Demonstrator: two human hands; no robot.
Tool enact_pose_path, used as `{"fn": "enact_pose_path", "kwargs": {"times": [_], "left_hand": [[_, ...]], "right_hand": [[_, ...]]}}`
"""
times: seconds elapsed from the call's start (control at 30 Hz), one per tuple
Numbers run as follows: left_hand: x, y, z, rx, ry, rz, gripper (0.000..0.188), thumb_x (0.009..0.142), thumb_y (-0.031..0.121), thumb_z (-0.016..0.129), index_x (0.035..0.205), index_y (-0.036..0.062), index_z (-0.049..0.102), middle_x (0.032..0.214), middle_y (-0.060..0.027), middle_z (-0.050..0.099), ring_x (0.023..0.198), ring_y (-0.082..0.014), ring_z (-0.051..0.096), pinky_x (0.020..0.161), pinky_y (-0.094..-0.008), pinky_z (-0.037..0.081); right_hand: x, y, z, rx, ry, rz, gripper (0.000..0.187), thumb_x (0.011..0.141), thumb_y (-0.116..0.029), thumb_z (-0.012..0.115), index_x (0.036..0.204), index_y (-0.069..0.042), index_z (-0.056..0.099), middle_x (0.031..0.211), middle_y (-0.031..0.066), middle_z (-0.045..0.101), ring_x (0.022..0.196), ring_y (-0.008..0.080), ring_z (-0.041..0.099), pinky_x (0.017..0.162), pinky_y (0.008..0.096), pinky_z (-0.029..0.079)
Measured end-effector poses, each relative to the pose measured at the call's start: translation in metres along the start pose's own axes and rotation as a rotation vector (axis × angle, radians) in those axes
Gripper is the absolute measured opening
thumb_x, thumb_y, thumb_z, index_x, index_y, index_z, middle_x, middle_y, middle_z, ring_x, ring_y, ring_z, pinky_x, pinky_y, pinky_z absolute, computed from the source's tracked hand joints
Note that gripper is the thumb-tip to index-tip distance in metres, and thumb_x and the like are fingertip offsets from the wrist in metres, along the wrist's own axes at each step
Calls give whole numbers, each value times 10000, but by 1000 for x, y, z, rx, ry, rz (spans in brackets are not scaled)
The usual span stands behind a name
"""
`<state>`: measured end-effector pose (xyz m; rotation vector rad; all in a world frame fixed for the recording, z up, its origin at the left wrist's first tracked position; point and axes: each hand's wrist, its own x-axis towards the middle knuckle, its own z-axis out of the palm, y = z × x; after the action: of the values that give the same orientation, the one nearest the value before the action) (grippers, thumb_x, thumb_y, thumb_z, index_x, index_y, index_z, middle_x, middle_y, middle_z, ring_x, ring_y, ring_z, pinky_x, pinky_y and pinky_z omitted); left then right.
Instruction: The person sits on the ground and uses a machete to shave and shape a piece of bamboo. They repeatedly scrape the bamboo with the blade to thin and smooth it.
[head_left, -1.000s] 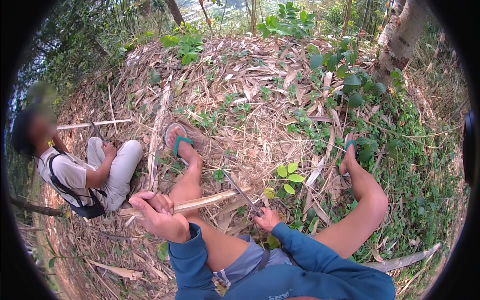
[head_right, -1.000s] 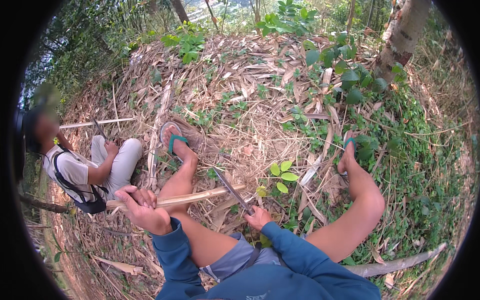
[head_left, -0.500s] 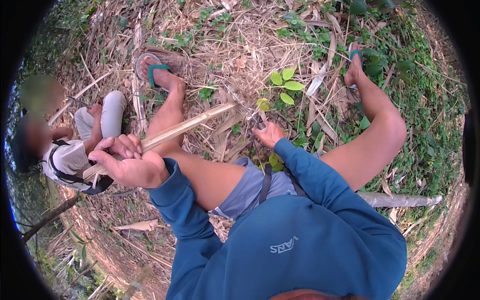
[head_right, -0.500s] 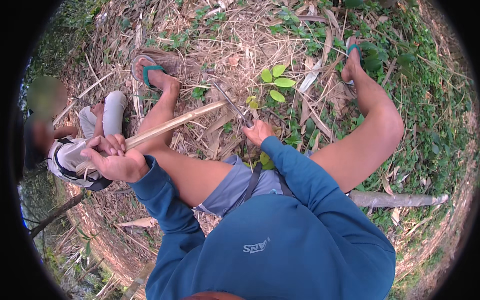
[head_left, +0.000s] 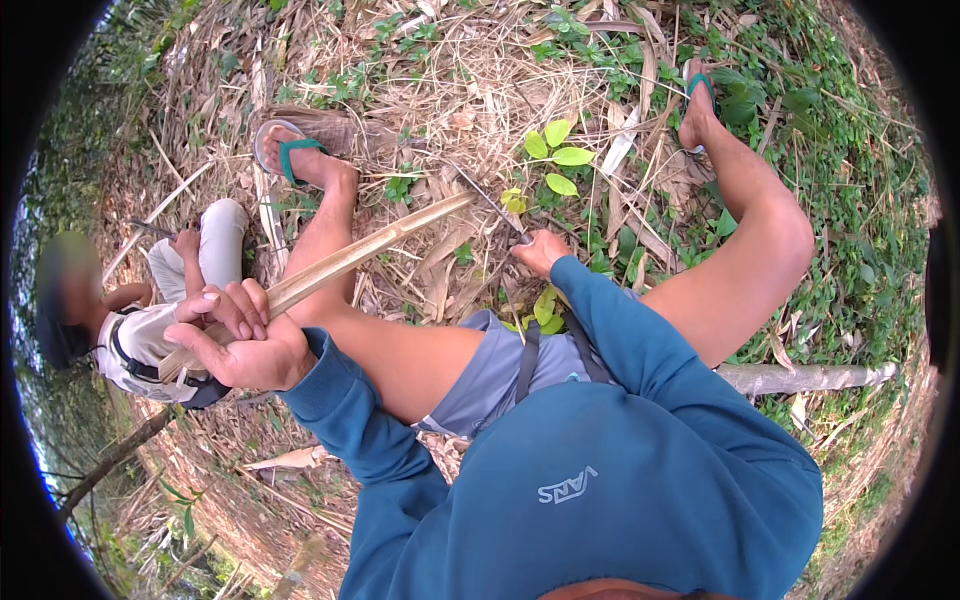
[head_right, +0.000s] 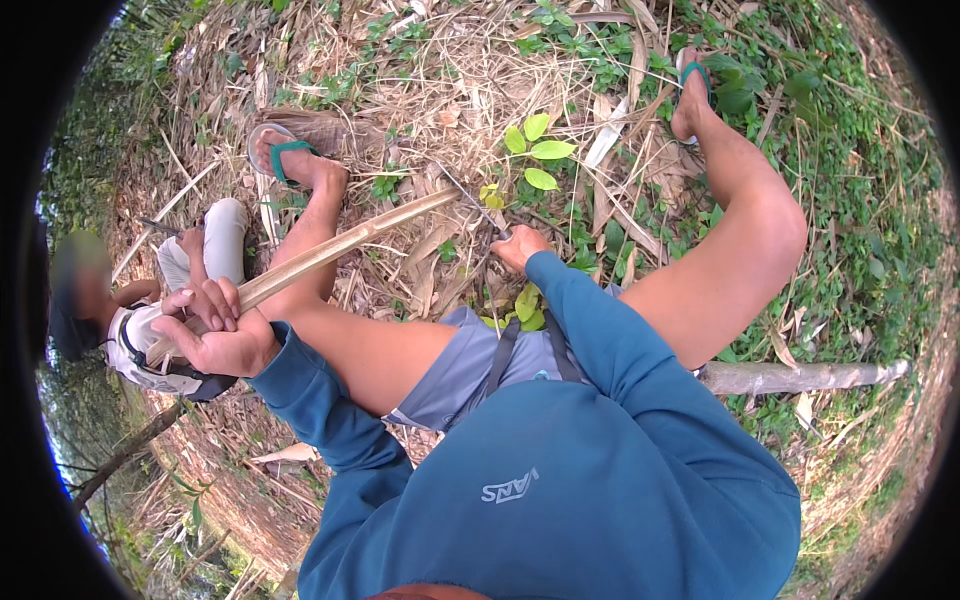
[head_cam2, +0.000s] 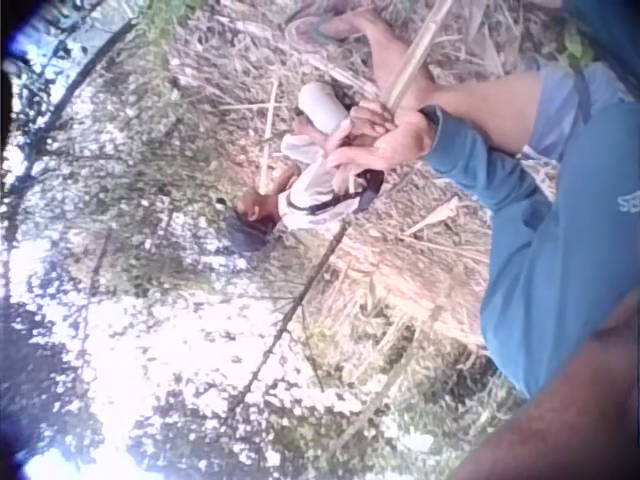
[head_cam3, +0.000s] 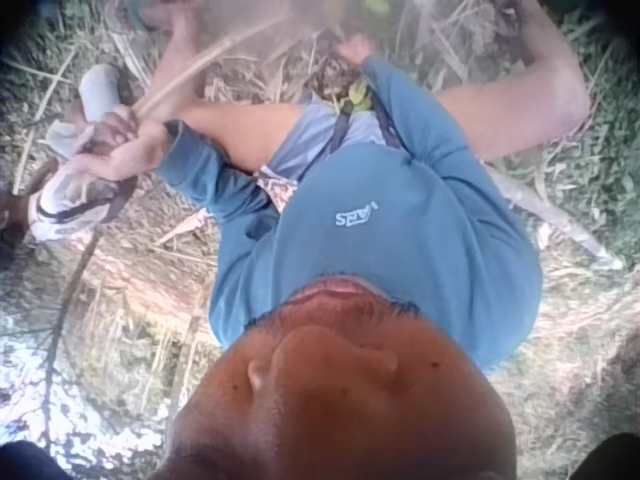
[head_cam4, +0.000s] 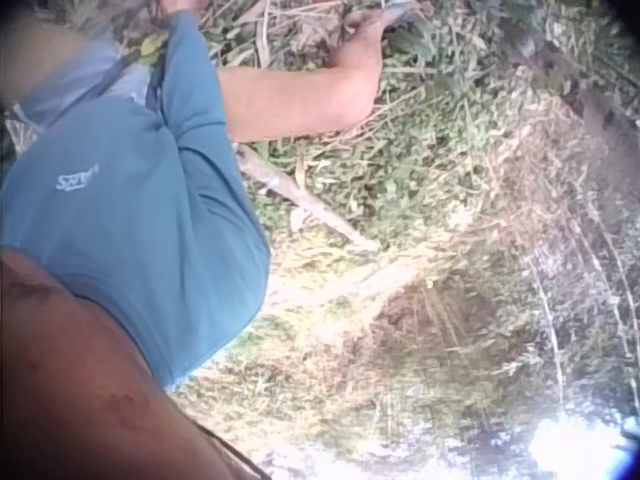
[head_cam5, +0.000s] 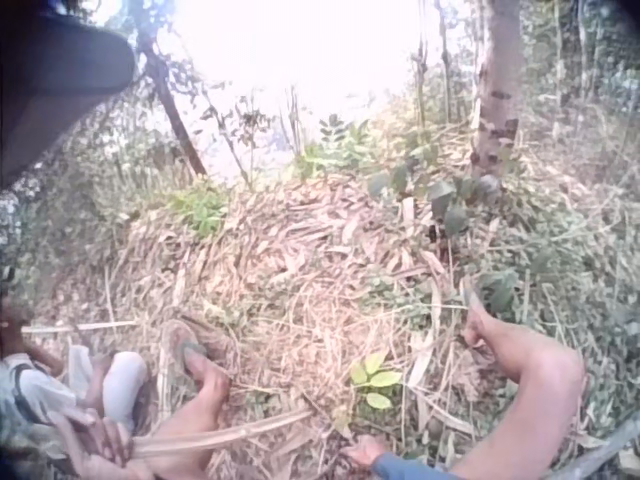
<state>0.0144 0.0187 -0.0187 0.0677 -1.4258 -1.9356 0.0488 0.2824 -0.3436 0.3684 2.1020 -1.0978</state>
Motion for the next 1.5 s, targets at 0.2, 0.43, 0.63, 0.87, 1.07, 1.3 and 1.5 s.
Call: {"fn": "enact_pose_path", "kwargs": {"times": [0.2, 0.43, 0.63, 0.87, 1.07, 1.3, 1.5], "left_hand": [[-12, -3, 21, -42, -60, 1, 495, 1020, 458, 337, 728, 73, 445, 1349, -400, 389, 366, -31, 176, 341, -151, 181], [-16, -6, 22, 35, -50, 51, 483, 1025, 453, 339, 703, 101, 409, 573, -17, 383, 373, -59, 181, 363, -191, 173], [-27, -4, 35, 7, -110, 57, 475, 1027, 449, 335, 717, 102, 426, 514, 30, 245, 369, -67, 200, 369, -198, 175], [-28, -6, 45, 54, -96, 62, 474, 1025, 456, 332, 725, 98, 411, 513, 24, 245, 364, -70, 195, 368, -200, 179], [-38, -4, 49, -5, -135, 70, 472, 1027, 451, 326, 730, 95, 415, 513, 21, 258, 358, -66, 196, 364, -197, 185], [-38, -8, 46, 78, -101, 116, 438, 1029, 426, 344, 742, 103, 412, 519, 27, 242, 368, -60, 187, 361, -198, 173], [-44, -5, 64, 108, -84, 101, 416, 1032, 411, 341, 762, 101, 406, 531, 26, 241, 376, -61, 175, 357, -200, 174]], "right_hand": [[-88, -70, -7, 117, 25, -518, 305, 745, -325, 617, 813, -32, 573, 672, 208, 602, 683, 403, 618, 676, 472, 488], [-90, -89, 1, 183, 16, -578, 204, 728, -216, 646, 808, -41, 576, 581, 167, 561, 561, 358, 590, 555, 440, 457], [-123, -112, -13, 196, 55, -724, 202, 708, -204, 658, 790, -37, 578, 580, 178, 571, 569, 376, 598, 560, 436, 469], [-94, -101, -10, 155, 100, -530, 179, 733, -204, 638, 765, -41, 573, 553, 178, 553, 553, 383, 585, 555, 447, 464], [-99, -104, -16, 176, 71, -664, 209, 754, -238, 641, 750, -42, 566, 569, 183, 557, 564, 387, 584, 559, 459, 456], [-100, -100, -16, 181, 63, -551, 183, 738, -214, 643, 761, -41, 586, 572, 187, 559, 563, 388, 587, 558, 465, 467], [-70, -89, -8, 148, 158, -564, 182, 730, -214, 631, 752, -42, 573, 559, 184, 554, 560, 387, 589, 557, 470, 472]]}}
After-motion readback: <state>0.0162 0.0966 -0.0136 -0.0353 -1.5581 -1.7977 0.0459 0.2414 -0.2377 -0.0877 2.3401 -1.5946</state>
